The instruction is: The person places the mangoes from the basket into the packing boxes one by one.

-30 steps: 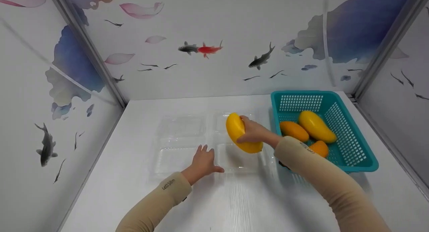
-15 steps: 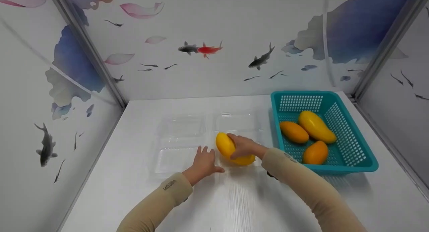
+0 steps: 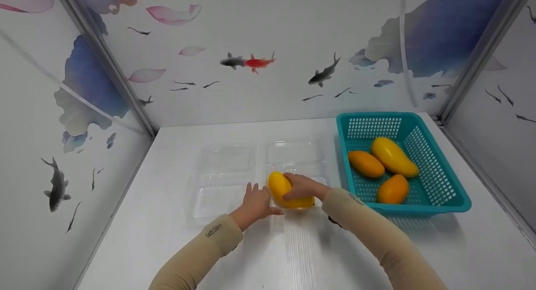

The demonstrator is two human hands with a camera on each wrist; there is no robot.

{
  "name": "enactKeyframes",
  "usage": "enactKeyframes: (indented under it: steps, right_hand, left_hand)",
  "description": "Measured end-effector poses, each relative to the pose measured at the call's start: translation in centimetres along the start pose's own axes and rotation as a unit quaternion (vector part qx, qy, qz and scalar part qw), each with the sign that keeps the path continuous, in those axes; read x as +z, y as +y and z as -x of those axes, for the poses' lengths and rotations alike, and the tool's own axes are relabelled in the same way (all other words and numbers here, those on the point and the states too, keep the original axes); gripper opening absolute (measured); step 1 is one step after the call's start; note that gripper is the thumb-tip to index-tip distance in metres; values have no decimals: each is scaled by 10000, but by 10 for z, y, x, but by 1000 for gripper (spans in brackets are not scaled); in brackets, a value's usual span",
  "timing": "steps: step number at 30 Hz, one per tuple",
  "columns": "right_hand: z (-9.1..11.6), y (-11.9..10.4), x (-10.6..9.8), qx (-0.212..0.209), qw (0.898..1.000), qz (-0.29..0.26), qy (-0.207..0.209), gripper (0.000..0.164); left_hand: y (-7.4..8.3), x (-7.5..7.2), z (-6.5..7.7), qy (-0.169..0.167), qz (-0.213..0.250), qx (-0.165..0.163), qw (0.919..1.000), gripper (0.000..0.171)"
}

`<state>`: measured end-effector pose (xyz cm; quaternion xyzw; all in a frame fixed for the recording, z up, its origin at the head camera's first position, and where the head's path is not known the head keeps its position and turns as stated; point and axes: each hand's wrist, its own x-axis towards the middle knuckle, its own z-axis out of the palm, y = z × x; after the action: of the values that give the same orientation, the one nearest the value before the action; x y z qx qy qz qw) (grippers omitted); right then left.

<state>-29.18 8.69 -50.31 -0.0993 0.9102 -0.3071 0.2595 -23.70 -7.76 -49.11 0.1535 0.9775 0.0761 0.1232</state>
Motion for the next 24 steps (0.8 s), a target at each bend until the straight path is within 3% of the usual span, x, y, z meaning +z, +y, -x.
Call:
enactKeyframes:
  steps: [6,9,16,24]
  right_hand:
    - [-1,0,2,35,9994,-352,-41,78]
    - [-1,0,3,87,9990,-419,-88,79]
    - [2,0,3,-94,9993,-346,-142,80]
    - [5,0,4,-11,9987,-494,-107,77]
  left_hand:
    - [1,0,-2,231,299,228,9990,62]
    - [3,-1,-4,192,400,227,9988,63]
    - [10,-6,-8,-116,-112,-150,9998,75]
    - [15,-9,-8,-205,-104,-337,9992,76]
